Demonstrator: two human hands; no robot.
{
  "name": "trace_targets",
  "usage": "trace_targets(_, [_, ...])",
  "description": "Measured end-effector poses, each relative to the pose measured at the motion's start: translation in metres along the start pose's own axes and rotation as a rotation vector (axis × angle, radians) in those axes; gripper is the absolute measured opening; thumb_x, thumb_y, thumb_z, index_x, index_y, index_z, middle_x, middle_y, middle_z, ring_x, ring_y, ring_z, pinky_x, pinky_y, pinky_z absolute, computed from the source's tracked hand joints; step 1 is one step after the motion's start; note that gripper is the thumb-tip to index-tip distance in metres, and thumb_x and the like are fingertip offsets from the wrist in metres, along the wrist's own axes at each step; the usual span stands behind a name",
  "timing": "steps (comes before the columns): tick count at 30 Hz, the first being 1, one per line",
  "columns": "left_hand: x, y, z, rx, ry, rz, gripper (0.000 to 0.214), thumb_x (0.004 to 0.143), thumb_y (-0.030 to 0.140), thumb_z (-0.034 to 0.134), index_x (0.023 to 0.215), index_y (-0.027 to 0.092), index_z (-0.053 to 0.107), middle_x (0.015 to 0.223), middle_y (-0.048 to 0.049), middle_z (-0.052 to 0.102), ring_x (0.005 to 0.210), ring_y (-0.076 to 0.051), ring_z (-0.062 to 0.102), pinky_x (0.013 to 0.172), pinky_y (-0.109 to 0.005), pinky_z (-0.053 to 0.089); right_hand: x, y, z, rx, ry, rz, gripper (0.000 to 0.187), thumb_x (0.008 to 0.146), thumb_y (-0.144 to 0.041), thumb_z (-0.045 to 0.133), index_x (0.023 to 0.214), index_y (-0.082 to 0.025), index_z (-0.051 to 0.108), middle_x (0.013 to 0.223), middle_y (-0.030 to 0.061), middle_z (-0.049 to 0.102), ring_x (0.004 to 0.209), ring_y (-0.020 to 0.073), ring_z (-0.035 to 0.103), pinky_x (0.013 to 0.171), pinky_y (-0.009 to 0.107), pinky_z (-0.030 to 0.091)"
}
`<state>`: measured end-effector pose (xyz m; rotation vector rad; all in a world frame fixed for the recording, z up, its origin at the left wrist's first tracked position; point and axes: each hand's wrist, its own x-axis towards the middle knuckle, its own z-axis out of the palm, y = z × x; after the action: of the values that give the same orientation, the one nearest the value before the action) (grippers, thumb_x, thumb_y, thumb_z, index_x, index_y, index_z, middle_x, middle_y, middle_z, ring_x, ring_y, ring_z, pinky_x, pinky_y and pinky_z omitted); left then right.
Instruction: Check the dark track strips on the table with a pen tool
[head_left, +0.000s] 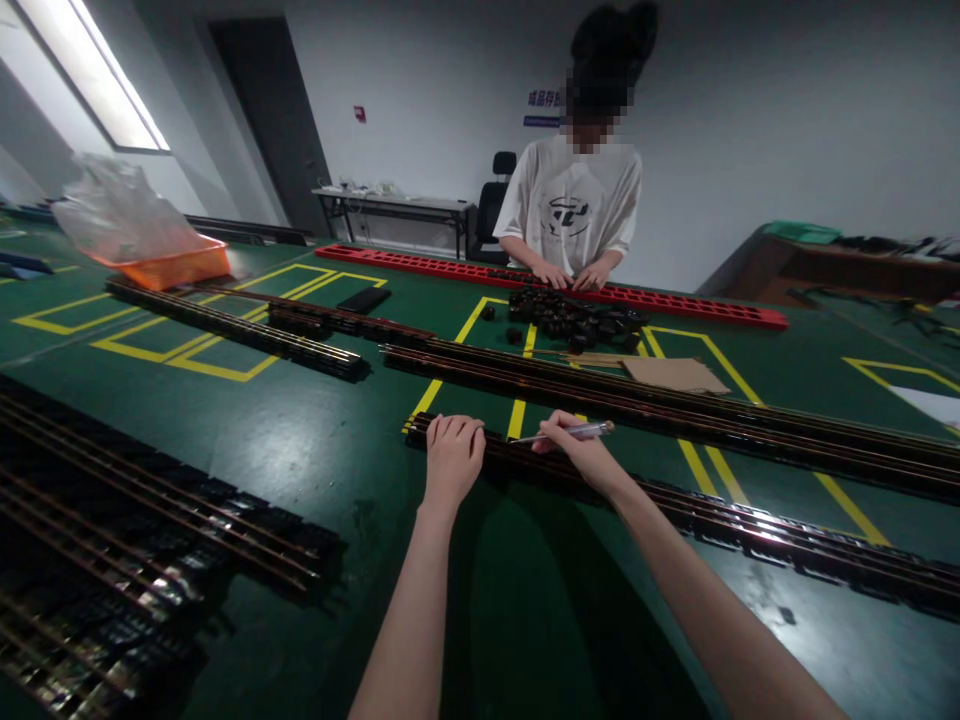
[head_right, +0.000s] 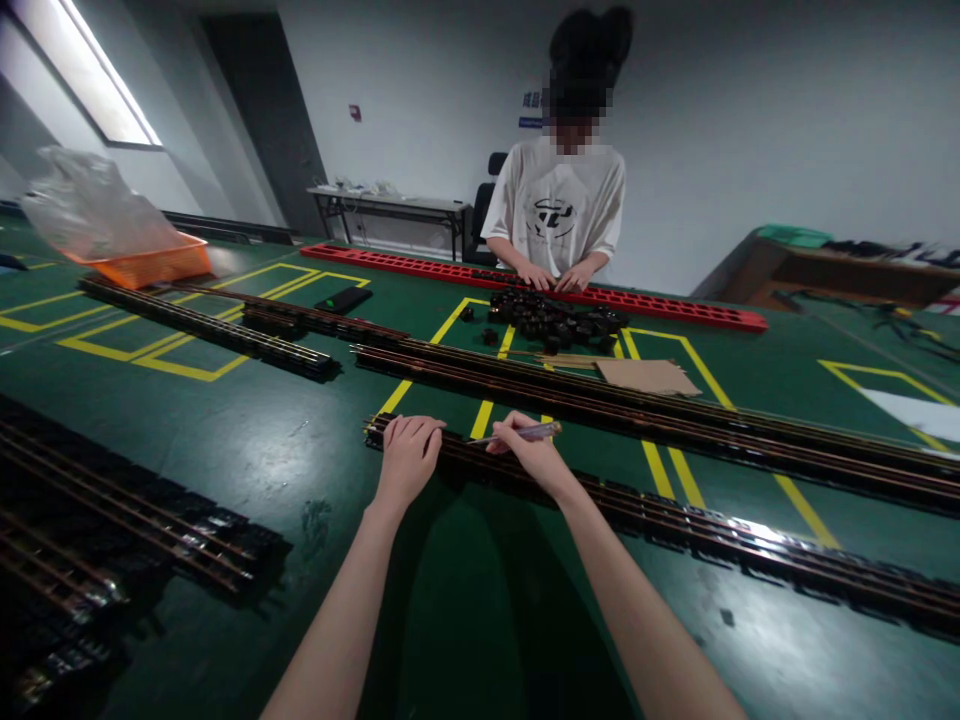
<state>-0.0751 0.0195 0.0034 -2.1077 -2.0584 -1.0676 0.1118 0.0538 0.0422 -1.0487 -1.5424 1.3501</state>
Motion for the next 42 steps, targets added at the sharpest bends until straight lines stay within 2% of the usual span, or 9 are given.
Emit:
trace_targets(5, [0.0,-0.001,0.0,-0.014,-0.016,-0.01,0.03,0.091,0.025,0.034,0.094,0.024,0.064,0.102,-0.0041,0.066,0.102,-0.019,0.055,0.105,-0.039,0.026,-0.005,-0.001,-0.008,-0.097,-0.009,-0.031,0.029,0.078,-0.043,0.058,0.062,-0.02,0.053,0.064,-0.0008,0.066,0.07,0.0146,0.061,0.077,0.03,0.042])
trace_targets(14, [0.001,0.0,-0.002,-0.02,-0.026,-0.025,0.028,0.09,0.025,0.036,0.092,0.024,0.064,0.101,-0.0026,0.067,0.102,-0.018,0.055,0.105,-0.038,0.026,-0.014,-0.002,-0.023,-0.192,-0.02,-0.031,0.025,0.082,-0.039,0.054,0.065,-0.021,0.053,0.068,-0.0006,0.066,0.074,0.0173,0.056,0.079,0.033,0.037])
trace_targets(23, [0.001,-0.003,0.0,-0.003,-0.003,0.006,0.025,0.09,0.025,0.038,0.09,0.023,0.063,0.098,-0.0021,0.067,0.1,-0.019,0.055,0.102,-0.04,0.027,-0.014,-0.002,-0.021,-0.137,-0.035,-0.027,0.025,0.083,-0.04,0.054,0.065,-0.021,0.052,0.068,-0.0008,0.065,0.075,0.0175,0.057,0.082,0.034,0.037])
trace_targets(32, [0.001,-0.006,0.001,-0.005,0.022,0.043,0.023,0.09,0.025,0.039,0.089,0.024,0.062,0.096,-0.0012,0.068,0.098,-0.02,0.056,0.101,-0.041,0.027,-0.003,0.009,-0.018,-0.022,0.009,-0.002,0.027,0.08,-0.045,0.055,0.066,-0.022,0.052,0.066,0.0001,0.067,0.075,0.0182,0.06,0.083,0.034,0.038])
trace_targets(42, [0.001,-0.005,0.0,-0.013,0.006,0.034,0.023,0.09,0.025,0.039,0.09,0.024,0.062,0.097,-0.0011,0.067,0.098,-0.019,0.056,0.101,-0.041,0.027,-0.006,-0.002,-0.015,-0.056,-0.012,0.033,0.026,0.081,-0.038,0.054,0.062,-0.021,0.05,0.063,-0.0009,0.065,0.073,0.0175,0.06,0.084,0.036,0.037])
